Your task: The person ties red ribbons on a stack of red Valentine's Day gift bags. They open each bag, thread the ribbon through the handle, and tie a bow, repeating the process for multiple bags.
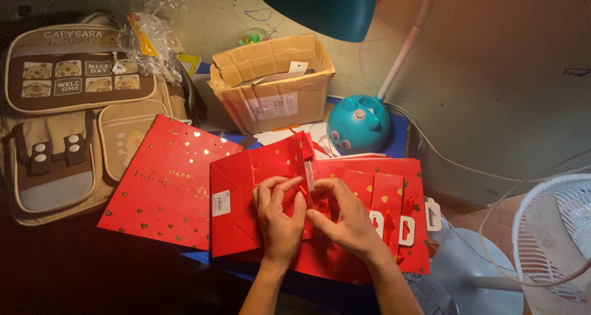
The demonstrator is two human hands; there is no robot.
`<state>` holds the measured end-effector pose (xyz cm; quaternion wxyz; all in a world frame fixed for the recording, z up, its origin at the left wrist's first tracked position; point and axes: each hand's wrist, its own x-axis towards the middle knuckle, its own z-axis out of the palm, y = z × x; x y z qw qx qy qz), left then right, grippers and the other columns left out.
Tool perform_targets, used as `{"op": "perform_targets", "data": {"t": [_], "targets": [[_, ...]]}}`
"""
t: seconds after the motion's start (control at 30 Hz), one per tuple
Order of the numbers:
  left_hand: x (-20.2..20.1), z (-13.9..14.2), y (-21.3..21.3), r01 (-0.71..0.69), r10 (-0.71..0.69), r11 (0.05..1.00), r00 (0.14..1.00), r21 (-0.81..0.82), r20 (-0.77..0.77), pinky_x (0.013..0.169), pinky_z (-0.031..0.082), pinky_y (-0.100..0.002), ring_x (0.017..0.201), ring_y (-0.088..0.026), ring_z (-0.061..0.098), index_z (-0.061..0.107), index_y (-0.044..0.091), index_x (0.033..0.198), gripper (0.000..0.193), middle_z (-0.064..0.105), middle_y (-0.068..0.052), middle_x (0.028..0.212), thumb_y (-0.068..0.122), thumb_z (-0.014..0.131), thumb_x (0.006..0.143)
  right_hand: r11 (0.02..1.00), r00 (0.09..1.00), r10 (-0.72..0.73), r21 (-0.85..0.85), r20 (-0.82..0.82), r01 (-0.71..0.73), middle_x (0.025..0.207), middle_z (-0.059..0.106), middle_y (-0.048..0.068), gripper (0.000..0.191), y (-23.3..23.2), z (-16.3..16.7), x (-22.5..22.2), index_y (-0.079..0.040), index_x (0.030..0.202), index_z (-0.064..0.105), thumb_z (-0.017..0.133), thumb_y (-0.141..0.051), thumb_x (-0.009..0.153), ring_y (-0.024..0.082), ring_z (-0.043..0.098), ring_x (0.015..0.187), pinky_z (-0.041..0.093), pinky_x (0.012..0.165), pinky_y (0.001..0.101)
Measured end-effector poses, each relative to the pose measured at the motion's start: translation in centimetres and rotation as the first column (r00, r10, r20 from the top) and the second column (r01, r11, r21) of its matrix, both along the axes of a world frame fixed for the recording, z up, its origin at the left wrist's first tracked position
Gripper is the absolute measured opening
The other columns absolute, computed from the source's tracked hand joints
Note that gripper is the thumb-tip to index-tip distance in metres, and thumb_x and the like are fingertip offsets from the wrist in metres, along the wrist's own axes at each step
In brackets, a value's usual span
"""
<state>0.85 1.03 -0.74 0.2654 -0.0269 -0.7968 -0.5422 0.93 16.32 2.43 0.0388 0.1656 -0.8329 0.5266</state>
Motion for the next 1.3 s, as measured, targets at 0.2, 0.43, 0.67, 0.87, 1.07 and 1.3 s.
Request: {"op": "perform_targets", "data": {"t": [0.2, 0.43, 0.67, 0.87, 1.07, 1.3], "targets": [[-0.1, -0.4, -0.1, 0.043, -0.04, 0.998, 0.997, 0.046, -0.067, 0.105, 0.043, -0.042, 0.117, -0.031, 0.059, 0.065, 0.006, 0.098, 0.012, 0.067, -0.013, 0.115, 0.009, 0.069, 0.087, 0.991, 0.975, -0.021, -0.126, 0.219, 0.05, 0.105, 0.071, 0.009, 0.028, 0.4, -0.6, -0.3, -0.003, 0.118, 0.068, 0.071, -0.011, 0.091, 0.019, 0.069, 0.094, 0.056, 0.082, 0.0311], [0.2, -0.8, -0.3, 0.086, -0.089, 0.99, 0.996, 0.111, 0.025, 0.092, 0.046, -0.039, 0.094, -0.027, 0.063, 0.067, 0.007, 0.098, 0.013, 0.067, -0.008, 0.094, 0.011, 0.068, 0.086, 0.993, 0.979, -0.118, 0.04, 0.167, 0.113, 0.101, 0.07, 0.007, 0.029, -0.6, -0.2, -0.3, -0.005, 0.112, 0.068, 0.072, -0.007, 0.083, 0.015, 0.072, 0.091, 0.057, 0.078, 0.0286], [0.2, -0.9, -0.2, 0.104, -0.103, 0.989, 0.995, 0.105, -0.016, 0.093, 0.045, -0.038, 0.092, -0.025, 0.063, 0.065, 0.007, 0.092, 0.007, 0.066, -0.007, 0.089, 0.012, 0.068, 0.087, 0.981, 0.98, -0.15, 0.104, -0.128, 0.163, 0.096, 0.07, 0.006, 0.013, -0.2, -1.4, -0.5, -0.004, 0.104, 0.07, 0.068, -0.004, 0.092, 0.018, 0.067, 0.086, 0.054, 0.076, 0.0304], [0.2, -1.2, -0.3, 0.108, -0.109, 0.985, 0.994, 0.132, 0.0, 0.092, 0.047, -0.038, 0.092, -0.024, 0.063, 0.066, 0.007, 0.093, 0.006, 0.067, -0.007, 0.09, 0.01, 0.066, 0.088, 0.982, 0.986, -0.165, -0.093, 0.025, 0.167, 0.103, 0.066, 0.01, 0.012, -0.4, -0.6, -0.6, -0.002, 0.107, 0.064, 0.061, -0.002, 0.094, 0.021, 0.069, 0.09, 0.057, 0.079, 0.0307], [0.1, -1.2, -0.4, 0.122, -0.128, 0.977, 0.991, 0.177, 0.025, 0.086, 0.049, -0.037, 0.09, -0.025, 0.062, 0.067, 0.006, 0.093, 0.007, 0.067, -0.008, 0.089, 0.01, 0.065, 0.087, 0.98, 0.974, -0.024, 0.189, -0.225, 0.068, 0.105, 0.068, 0.01, 0.031, -0.3, 0.3, -0.8, -0.001, 0.102, 0.065, 0.069, 0.001, 0.071, 0.029, 0.063, 0.096, 0.051, 0.083, 0.0365], [0.4, -0.6, -0.2, 0.11, -0.11, 0.989, 0.994, 0.103, -0.003, 0.09, 0.048, -0.037, 0.092, -0.024, 0.064, 0.07, 0.008, 0.095, 0.01, 0.069, -0.007, 0.09, 0.009, 0.073, 0.085, 0.964, 0.964, -0.266, 0.011, 0.004, 0.266, 0.094, 0.07, 0.005, 0.015, -0.7, -0.4, -0.5, -0.004, 0.099, 0.067, 0.071, -0.003, 0.084, 0.019, 0.068, 0.087, 0.054, 0.076, 0.0308]]}}
